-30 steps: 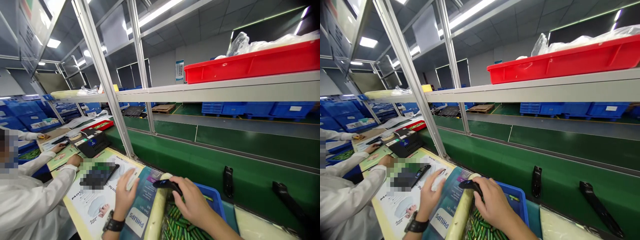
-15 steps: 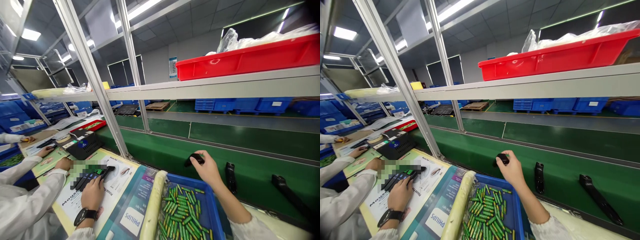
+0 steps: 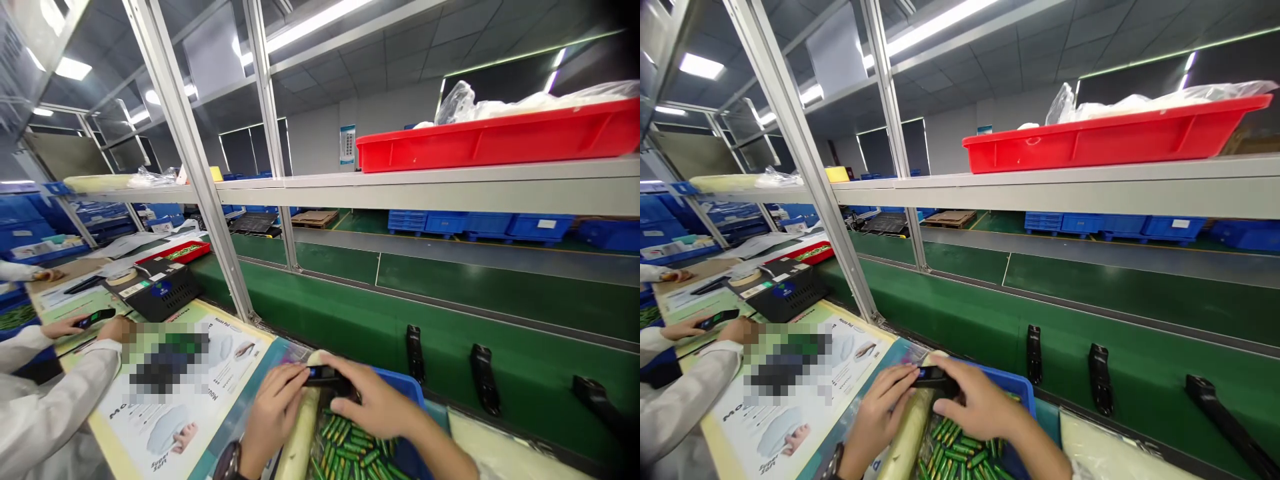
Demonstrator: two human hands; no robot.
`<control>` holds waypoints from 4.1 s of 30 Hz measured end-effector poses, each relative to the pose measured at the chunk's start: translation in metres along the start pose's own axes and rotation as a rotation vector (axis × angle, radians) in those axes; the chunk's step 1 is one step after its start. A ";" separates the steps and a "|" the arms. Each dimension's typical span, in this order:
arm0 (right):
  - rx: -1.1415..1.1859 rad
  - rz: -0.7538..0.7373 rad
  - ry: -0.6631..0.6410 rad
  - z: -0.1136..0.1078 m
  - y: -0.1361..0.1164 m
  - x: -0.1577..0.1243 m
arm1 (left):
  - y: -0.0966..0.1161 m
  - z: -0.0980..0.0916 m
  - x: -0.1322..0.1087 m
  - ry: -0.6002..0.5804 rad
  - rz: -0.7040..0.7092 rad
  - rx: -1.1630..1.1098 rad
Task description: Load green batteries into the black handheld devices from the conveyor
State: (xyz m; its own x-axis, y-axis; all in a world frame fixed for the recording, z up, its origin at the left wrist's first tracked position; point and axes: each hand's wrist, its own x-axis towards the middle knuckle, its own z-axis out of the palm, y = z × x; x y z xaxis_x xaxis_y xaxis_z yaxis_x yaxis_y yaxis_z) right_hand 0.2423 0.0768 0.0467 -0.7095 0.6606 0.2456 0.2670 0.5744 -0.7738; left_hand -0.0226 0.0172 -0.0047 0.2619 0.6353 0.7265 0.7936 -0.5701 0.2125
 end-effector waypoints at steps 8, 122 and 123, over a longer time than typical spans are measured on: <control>-0.207 0.002 0.578 0.018 0.000 -0.006 | -0.108 -0.027 -0.031 0.088 -0.491 0.222; -0.062 0.047 0.024 0.018 -0.006 -0.001 | -0.012 -0.018 0.002 -0.064 0.059 0.089; -0.078 0.038 0.085 0.018 -0.011 -0.003 | -0.017 -0.019 0.000 -0.029 0.019 0.077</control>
State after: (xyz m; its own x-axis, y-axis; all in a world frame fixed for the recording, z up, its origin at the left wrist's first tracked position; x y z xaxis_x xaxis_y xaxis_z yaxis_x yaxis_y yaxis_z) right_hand 0.2294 0.0600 0.0435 -0.6407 0.7193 0.2686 0.3448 0.5821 -0.7364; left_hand -0.0466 0.0172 0.0034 0.2921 0.6401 0.7106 0.8281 -0.5410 0.1470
